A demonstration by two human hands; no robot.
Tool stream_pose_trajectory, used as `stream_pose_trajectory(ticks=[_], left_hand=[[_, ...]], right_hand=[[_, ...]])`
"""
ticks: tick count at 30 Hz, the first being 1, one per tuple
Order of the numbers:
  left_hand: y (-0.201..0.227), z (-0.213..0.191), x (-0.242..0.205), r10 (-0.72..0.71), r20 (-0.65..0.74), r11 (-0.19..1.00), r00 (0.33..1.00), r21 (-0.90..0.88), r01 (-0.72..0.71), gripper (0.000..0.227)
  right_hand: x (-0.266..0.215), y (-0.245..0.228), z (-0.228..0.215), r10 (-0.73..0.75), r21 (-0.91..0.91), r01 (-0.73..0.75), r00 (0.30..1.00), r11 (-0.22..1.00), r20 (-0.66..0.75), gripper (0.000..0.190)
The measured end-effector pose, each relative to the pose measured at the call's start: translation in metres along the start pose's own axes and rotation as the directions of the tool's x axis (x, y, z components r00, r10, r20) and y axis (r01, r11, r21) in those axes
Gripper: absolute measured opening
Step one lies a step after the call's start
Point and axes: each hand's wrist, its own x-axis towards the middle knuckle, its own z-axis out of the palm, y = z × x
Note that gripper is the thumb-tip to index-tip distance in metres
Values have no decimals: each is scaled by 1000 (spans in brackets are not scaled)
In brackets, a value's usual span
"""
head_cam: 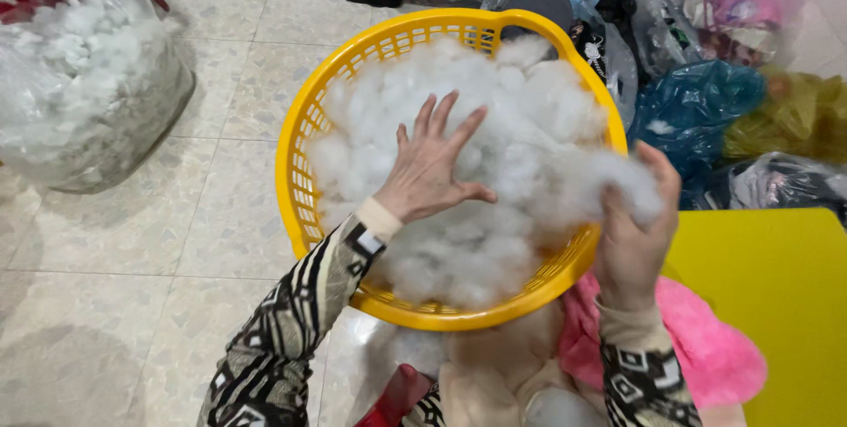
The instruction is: The person repeatedly takes handfuls of white polyester fiberfill from a yellow basket and stuffs them into a beige plush toy with a pink hat. The hands press and adjust the filling inside the toy's opening to distribute it evenly.
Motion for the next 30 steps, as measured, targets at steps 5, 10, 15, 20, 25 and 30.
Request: stream_pose_trajectory(ticks=[5, 10, 15, 20, 25, 30], left_hand=[[-14, 57, 32, -53, 367, 974, 929, 224, -33, 124], [-71, 127, 9, -214, 567, 953, 795, 300, 42, 106], [-116, 188, -7, -277, 672, 959, 686, 238, 154, 103], [-116, 192, -9, -207, 675, 971, 708, 228, 68, 66], [-80, 123, 5, -212, 676, 972, 706, 68, 226, 118], [-42, 18, -3, -19, 326, 956, 945, -271, 112, 100]], right_hand=[[70, 96, 57, -126, -411, 228, 958, 883, 259, 39], [63, 249, 94, 459, -775, 98, 756, 624, 466, 53], [35, 294, 95, 541, -783, 100, 669, 614, 510, 57], [46, 208, 77, 154, -537, 123, 884, 835, 442, 37], [38, 125, 61, 241, -61, -235, 958, 970, 156, 25], [11, 91, 47, 249, 248, -270, 962, 930, 110, 21]])
